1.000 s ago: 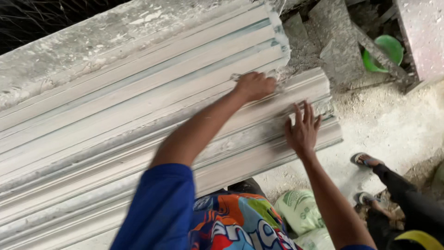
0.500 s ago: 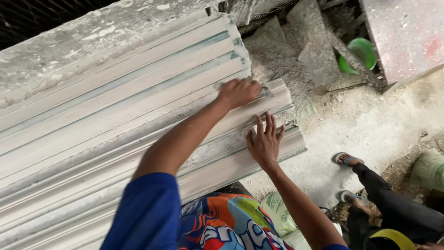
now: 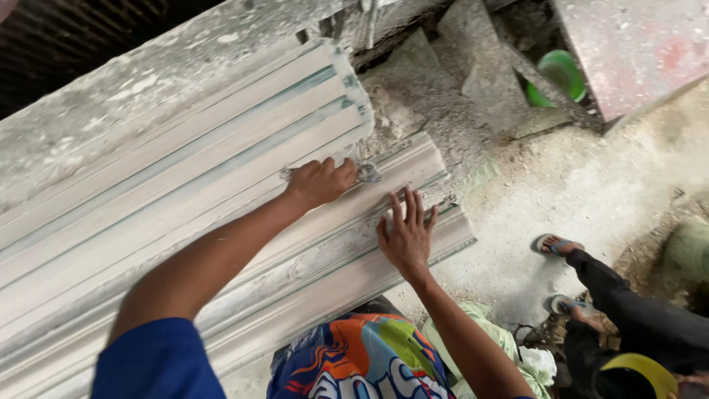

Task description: The person uses a small metal scraper to remove excess material from the edges and grooves of stacked white molded plaster strips. The person repeatedly scrapes along the length of each strip, occasionally adjusting their grip and position to reach different sections.

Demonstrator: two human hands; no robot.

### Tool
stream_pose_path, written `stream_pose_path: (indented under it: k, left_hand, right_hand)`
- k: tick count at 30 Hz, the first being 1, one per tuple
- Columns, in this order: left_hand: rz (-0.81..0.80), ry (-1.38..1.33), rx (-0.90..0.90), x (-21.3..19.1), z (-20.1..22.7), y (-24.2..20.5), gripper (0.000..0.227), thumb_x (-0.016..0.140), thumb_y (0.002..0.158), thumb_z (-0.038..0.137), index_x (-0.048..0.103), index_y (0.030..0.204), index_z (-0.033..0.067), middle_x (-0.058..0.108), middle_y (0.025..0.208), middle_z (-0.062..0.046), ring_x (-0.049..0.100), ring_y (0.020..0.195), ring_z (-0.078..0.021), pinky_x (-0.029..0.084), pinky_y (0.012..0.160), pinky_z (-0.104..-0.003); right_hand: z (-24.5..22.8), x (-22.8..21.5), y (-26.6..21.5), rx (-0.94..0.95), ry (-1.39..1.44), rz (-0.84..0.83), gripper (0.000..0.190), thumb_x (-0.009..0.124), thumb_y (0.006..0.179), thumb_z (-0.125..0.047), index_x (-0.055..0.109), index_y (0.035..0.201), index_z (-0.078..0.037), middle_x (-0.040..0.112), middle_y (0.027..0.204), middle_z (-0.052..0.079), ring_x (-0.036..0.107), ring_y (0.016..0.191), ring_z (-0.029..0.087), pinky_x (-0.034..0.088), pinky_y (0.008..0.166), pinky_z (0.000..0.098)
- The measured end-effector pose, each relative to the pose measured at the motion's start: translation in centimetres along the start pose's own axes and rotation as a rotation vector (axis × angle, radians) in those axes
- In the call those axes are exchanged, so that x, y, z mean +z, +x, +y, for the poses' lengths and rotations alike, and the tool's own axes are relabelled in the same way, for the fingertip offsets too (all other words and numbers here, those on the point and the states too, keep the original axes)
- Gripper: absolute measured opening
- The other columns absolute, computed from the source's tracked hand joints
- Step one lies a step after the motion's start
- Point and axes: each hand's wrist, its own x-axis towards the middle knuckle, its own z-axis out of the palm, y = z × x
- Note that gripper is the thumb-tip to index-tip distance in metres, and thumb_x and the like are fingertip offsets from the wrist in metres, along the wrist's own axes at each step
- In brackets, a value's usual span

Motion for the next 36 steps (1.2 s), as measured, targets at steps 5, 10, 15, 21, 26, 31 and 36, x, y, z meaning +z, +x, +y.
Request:
stream_pose_path:
  k: [5,10,15,21,26,31,36]
  left_hand:
    - [0.037,-0.06,-0.034,7.5,1.7,11.2,0.012,0.055,0.092,0.015,0.066,0.092,0.0153,0.064,0.089,-0.003,0.068,0.061,-0.0226,0.054,0.044,-0.038]
    - [-0.15,-0.224,-0.065,3.9,-0.7,12.1,0.019,0.047,0.097,0.024,0.06,0.085,0.0184,0.068,0.076,0.002,0.075,0.065,-0.0266,0.057,0.055,-0.044]
    - [-0.489,-0.56,-0.143,-4.3,-1.6,5.3,0.02,0.042,0.104,0.022,0.057,0.108,0.0105,0.061,0.111,-0.009,0.073,0.08,-0.0383,0.059,0.063,-0.056]
    - [-0.519,-0.36,-0.132,-8.3,-1.2,-5.8,0.024,0.044,0.107,0.019,0.057,0.121,0.0051,0.056,0.116,-0.009,0.071,0.077,-0.0251,0.06,0.053,-0.038]
    - [-0.345,-0.155,-0.008,-7.1,-1.6,-8.1,0.027,0.047,0.108,0.024,0.058,0.125,0.0069,0.057,0.118,-0.008,0.068,0.073,-0.0212,0.057,0.047,-0.034]
    - [-0.163,-0.111,0.011,-2.7,0.2,-0.5,0.026,0.052,0.105,0.026,0.061,0.123,0.0106,0.061,0.113,-0.004,0.065,0.068,-0.0169,0.055,0.043,-0.029]
    - [0.276,-0.044,-0.185,9.0,5.8,13.9,0.014,0.054,0.091,0.019,0.062,0.081,0.0172,0.058,0.083,-0.002,0.061,0.05,-0.0215,0.049,0.038,-0.035]
  right_hand:
    - [-0.1,0.1,0.7,-0.004,-0.039,0.026,0.065,0.063,0.088,-0.035,0.048,0.149,-0.021,0.042,0.158,0.015,0.038,0.149,0.032,0.021,0.116,0.0641]
    - [0.3,0.1,0.1,-0.017,-0.025,-0.007,0.064,0.06,0.091,-0.034,0.045,0.151,-0.021,0.039,0.158,0.015,0.037,0.149,0.033,0.02,0.116,0.0646]
    - [0.7,0.4,-0.4,-0.011,0.001,-0.097,0.065,0.058,0.094,-0.037,0.041,0.155,-0.022,0.035,0.162,0.015,0.032,0.152,0.032,0.015,0.118,0.0656]
    - [6.7,0.7,2.1,0.034,-0.01,0.023,0.054,0.067,0.091,-0.029,0.054,0.143,-0.019,0.052,0.145,0.015,0.049,0.139,0.034,0.035,0.112,0.0553]
    - [9.3,0.7,3.8,0.113,-0.063,0.077,0.052,0.06,0.097,-0.028,0.051,0.146,-0.013,0.054,0.144,0.01,0.056,0.13,0.028,0.035,0.11,0.054]
    - [8.7,0.6,4.3,0.145,-0.032,0.062,0.055,0.059,0.094,-0.029,0.05,0.146,-0.012,0.055,0.141,0.007,0.064,0.118,0.026,0.046,0.101,0.0465]
    - [8.6,0.3,4.5,0.146,0.026,0.064,0.057,0.062,0.091,-0.025,0.049,0.145,-0.013,0.055,0.139,0.009,0.066,0.115,0.031,0.052,0.092,0.0461]
